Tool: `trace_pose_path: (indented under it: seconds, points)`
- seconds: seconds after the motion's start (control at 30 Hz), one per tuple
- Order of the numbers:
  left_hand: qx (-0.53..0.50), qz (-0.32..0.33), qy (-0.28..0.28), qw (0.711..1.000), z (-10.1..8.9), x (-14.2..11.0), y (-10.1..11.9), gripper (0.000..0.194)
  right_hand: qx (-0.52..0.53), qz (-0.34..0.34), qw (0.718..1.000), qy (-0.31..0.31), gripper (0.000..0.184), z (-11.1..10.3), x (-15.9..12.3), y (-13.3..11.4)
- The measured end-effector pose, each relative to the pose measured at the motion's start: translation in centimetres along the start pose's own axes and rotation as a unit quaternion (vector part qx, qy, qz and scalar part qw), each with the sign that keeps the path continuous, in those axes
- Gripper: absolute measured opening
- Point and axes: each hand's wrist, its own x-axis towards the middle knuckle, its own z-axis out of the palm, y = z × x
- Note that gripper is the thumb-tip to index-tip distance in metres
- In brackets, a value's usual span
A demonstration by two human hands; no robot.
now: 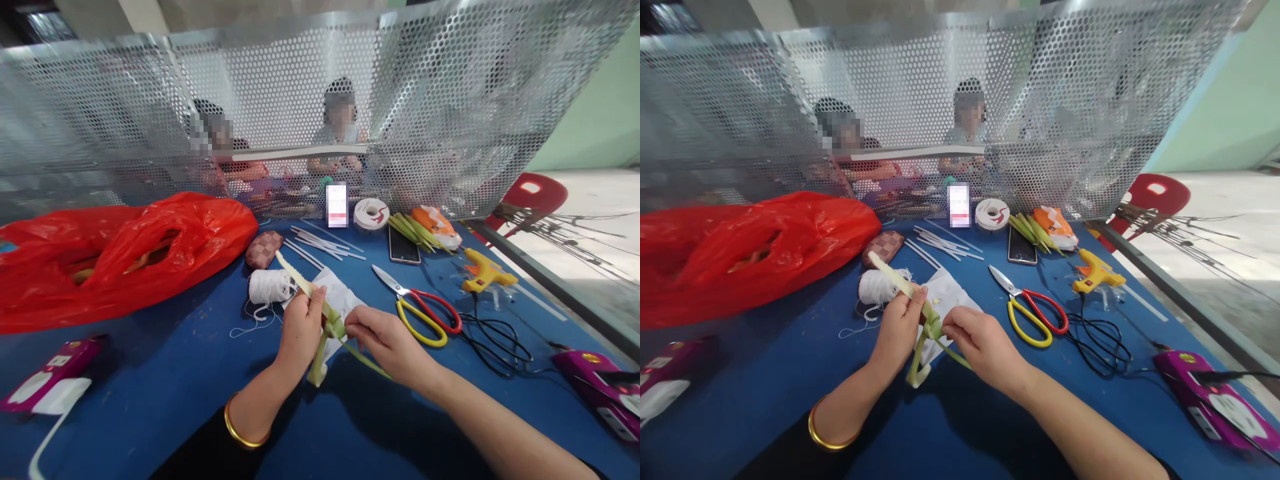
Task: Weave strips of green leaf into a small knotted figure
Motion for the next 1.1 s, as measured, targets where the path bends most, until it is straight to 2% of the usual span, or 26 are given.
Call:
trace_pose_path:
  seconds: [0.13, 0.33, 0.4, 0.5, 0.57, 0.63, 0.7, 0.8, 0.97, 1.1]
  points:
    - [0.009, 0.0, -0.034, 0.999, -0.2, 0.1, 0.1, 0.044, -0.034, -0.026, 0.999, -0.009, 0.019, -0.7, 0.0, -0.1]
    - [-0.024, -0.038, -0.007, 0.999, -0.2, 0.3, 0.3, 0.037, -0.07, -0.026, 0.997, -0.025, 0.024, -1.4, -0.1, -0.3]
    - [-0.069, -0.073, -0.023, 0.995, 0.0, 0.2, 0.2, 0.04, -0.065, -0.016, 0.998, -0.02, 0.023, -1.3, -0.1, -0.3]
    - [-0.122, -0.111, -0.071, 0.984, 0.4, -0.1, 0.1, 0.042, -0.012, 0.031, 0.999, 0.01, 0.012, -0.6, 0.0, -0.2]
    - [-0.089, -0.082, -0.064, 0.991, 0.6, -0.3, 0.1, 0.04, 0.039, 0.06, 0.997, 0.011, 0.017, 0.0, -0.1, -0.1]
    - [-0.028, -0.032, -0.033, 0.999, 0.6, -0.6, 0.1, 0.038, 0.052, 0.075, 0.996, 0.004, 0.027, 0.7, -0.2, -0.1]
    - [0.018, 0.002, -0.015, 1.0, 0.7, -0.8, 0.0, 0.036, 0.012, 0.087, 0.996, 0.016, 0.038, 1.4, -0.4, 0.0]
    - [0.046, 0.003, -0.019, 0.999, 0.8, -1.0, -0.1, 0.036, -0.047, 0.094, 0.993, 0.044, 0.049, 2.1, -0.6, 0.1]
    - [0.063, 0.006, -0.005, 0.998, 0.6, -0.8, 0.0, 0.04, -0.07, 0.028, 0.996, 0.04, 0.034, 2.2, -0.7, -0.1]
    - [0.042, -0.006, 0.0, 0.999, 0.4, -0.2, 0.0, 0.037, -0.033, 0.059, 0.997, 0.02, 0.026, 2.0, -0.6, -0.4]
